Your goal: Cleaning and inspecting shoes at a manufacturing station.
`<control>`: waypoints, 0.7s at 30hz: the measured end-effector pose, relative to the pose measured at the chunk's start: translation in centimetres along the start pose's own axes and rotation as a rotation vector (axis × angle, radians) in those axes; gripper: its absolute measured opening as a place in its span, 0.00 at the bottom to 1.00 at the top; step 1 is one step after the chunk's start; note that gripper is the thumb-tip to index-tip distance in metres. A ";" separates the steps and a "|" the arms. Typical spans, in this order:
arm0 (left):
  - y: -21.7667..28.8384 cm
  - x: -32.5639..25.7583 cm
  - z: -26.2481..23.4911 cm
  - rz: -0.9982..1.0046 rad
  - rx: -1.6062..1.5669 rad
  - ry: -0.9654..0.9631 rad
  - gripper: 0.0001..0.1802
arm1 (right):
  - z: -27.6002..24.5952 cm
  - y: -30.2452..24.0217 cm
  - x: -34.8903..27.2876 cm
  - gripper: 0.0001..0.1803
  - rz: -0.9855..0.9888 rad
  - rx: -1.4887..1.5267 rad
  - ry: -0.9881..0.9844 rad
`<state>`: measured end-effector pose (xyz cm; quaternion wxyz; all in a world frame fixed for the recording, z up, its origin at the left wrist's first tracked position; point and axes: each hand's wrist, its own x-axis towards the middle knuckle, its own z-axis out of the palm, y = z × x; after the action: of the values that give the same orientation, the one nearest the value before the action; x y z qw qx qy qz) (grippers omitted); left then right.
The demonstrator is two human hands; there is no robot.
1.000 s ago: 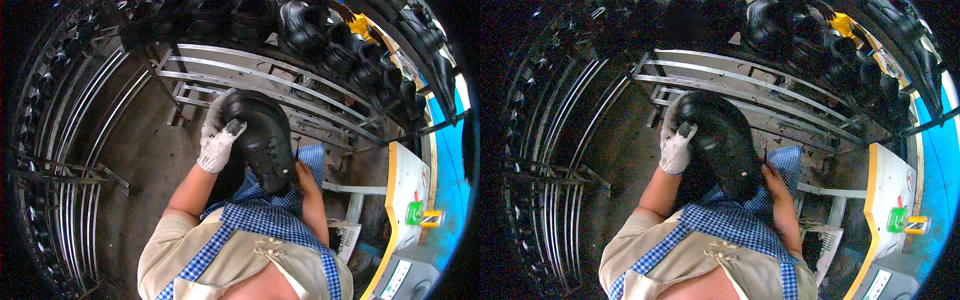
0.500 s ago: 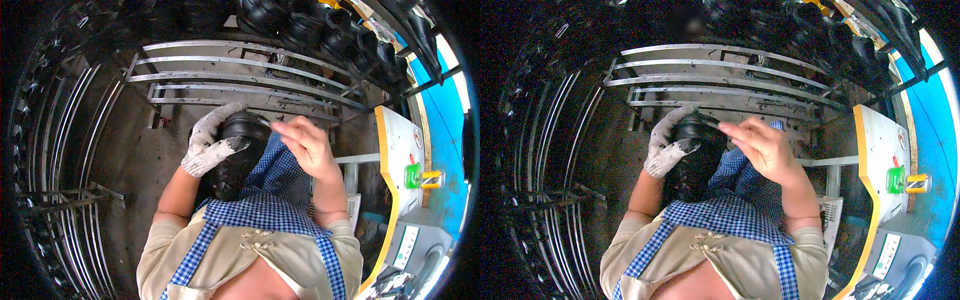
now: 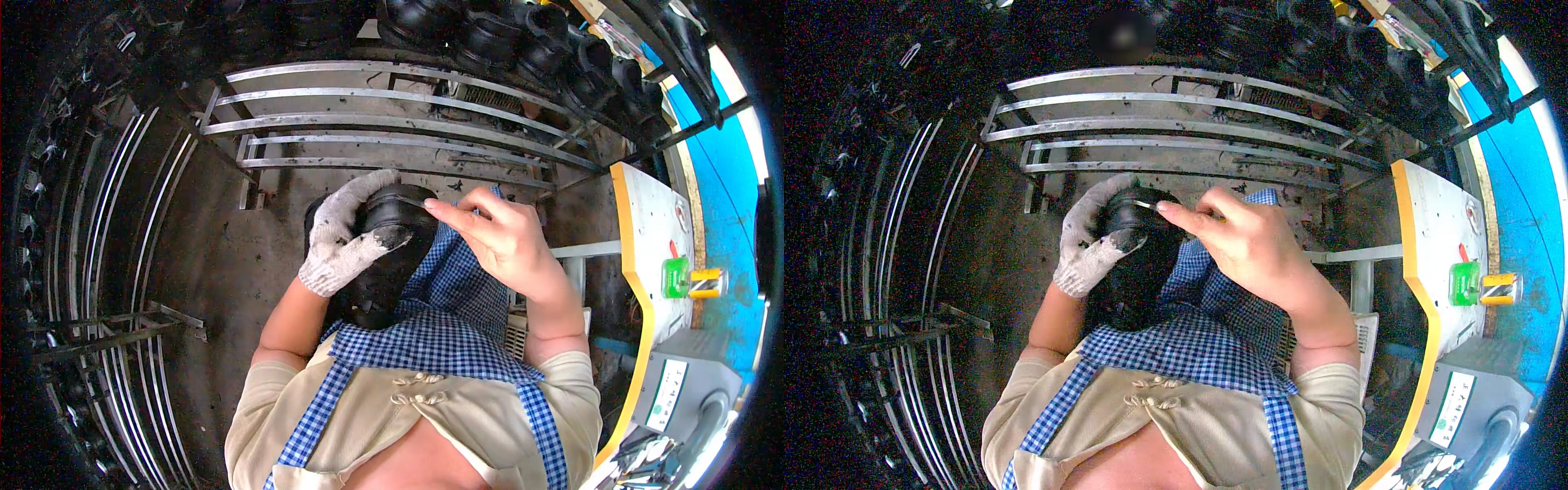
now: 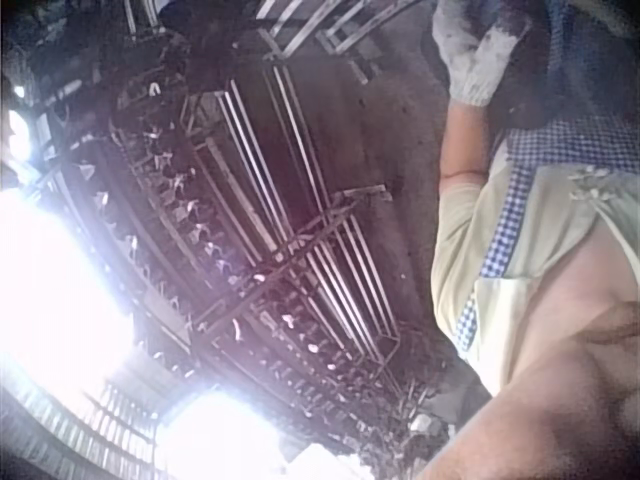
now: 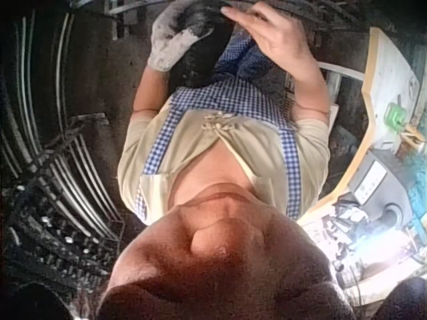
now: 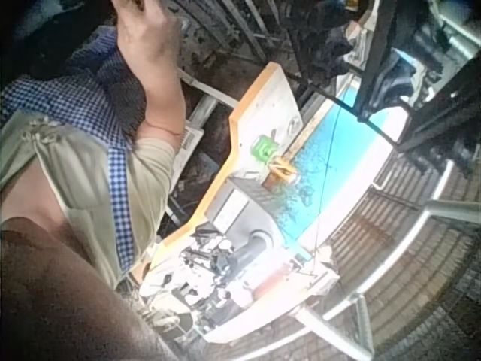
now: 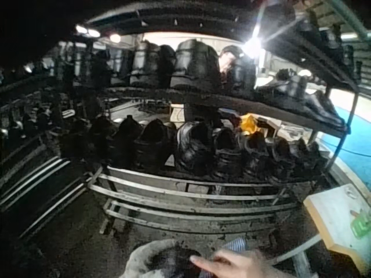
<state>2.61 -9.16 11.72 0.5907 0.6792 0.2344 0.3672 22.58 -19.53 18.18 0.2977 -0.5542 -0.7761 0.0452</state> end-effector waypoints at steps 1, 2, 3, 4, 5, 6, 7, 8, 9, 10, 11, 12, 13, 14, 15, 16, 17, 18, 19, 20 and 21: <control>-0.3 0.0 0.0 0.006 -0.035 0.012 0.38 | 0.1 0.1 0.0 0.23 0.001 0.000 0.001; -0.5 0.0 -0.1 0.006 -0.034 0.011 0.38 | 0.1 0.2 0.0 0.22 -0.014 0.016 0.008; -0.7 -0.1 -0.1 0.011 0.006 0.012 0.38 | 0.2 0.3 0.0 0.21 -0.029 0.031 0.013; -0.8 -0.1 -0.1 0.015 0.046 0.012 0.38 | 0.3 0.4 0.1 0.21 -0.028 0.032 0.013; -0.8 0.1 0.0 0.014 0.046 0.011 0.38 | 0.3 0.5 0.3 0.21 -0.025 0.077 0.048; -0.6 0.2 0.0 0.016 0.049 -0.013 0.38 | 0.2 0.5 0.5 0.21 -0.019 0.122 0.081; -0.6 0.4 0.1 0.018 0.052 -0.037 0.38 | -0.1 0.7 0.5 0.21 -0.016 0.120 0.081; -0.7 0.5 0.2 0.018 0.049 -0.041 0.38 | -0.6 1.1 0.6 0.22 -0.088 0.071 0.036; -1.0 0.6 0.3 0.045 -0.008 -0.069 0.38 | -0.9 1.4 0.7 0.23 -0.162 0.023 -0.008; -1.0 0.7 0.4 0.073 -0.065 -0.098 0.38 | -1.1 1.4 0.9 0.23 -0.230 -0.019 -0.029; -0.9 0.7 0.6 0.075 -0.064 -0.100 0.38 | -1.6 1.2 1.1 0.23 -0.229 -0.020 -0.026; -0.9 0.7 0.7 0.038 -0.053 -0.132 0.38 | -2.2 1.0 1.4 0.22 -0.283 -0.082 -0.072; -0.7 0.8 0.9 0.000 -0.042 -0.164 0.38 | -2.6 0.9 1.6 0.21 -0.335 -0.143 -0.117; -0.3 1.1 0.9 0.064 0.056 -0.197 0.38 | -2.6 1.0 1.6 0.15 -0.331 -0.179 -0.139; -0.3 1.2 1.0 0.064 0.056 -0.198 0.38 | -2.9 0.7 1.7 0.15 -0.330 -0.179 -0.139; -0.4 1.2 1.0 0.093 0.105 -0.238 0.38 | -3.5 0.1 1.9 0.07 -0.356 -0.263 -0.228; -0.4 1.1 1.2 0.121 0.154 -0.277 0.38 | -3.9 -0.3 2.1 0.03 -0.380 -0.346 -0.318; -1.0 1.0 1.7 0.088 0.065 -0.301 0.38 | -4.0 -0.6 2.2 0.03 -0.380 -0.346 -0.319; -1.4 0.8 1.9 0.087 0.065 -0.301 0.38 | -4.0 -0.9 2.2 0.04 -0.374 -0.363 -0.416; -1.8 0.6 2.2 0.065 0.028 -0.326 0.38 | -3.9 -1.1 2.3 0.06 -0.367 -0.378 -0.513; -1.8 0.5 2.4 0.046 -0.012 -0.360 0.38 | -3.9 -1.2 2.2 0.06 -0.358 -0.380 -0.514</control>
<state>5.01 -9.91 10.00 0.6188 0.7354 0.1072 0.2545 23.13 -19.04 22.71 -0.0123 -0.4253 -0.9048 -0.0147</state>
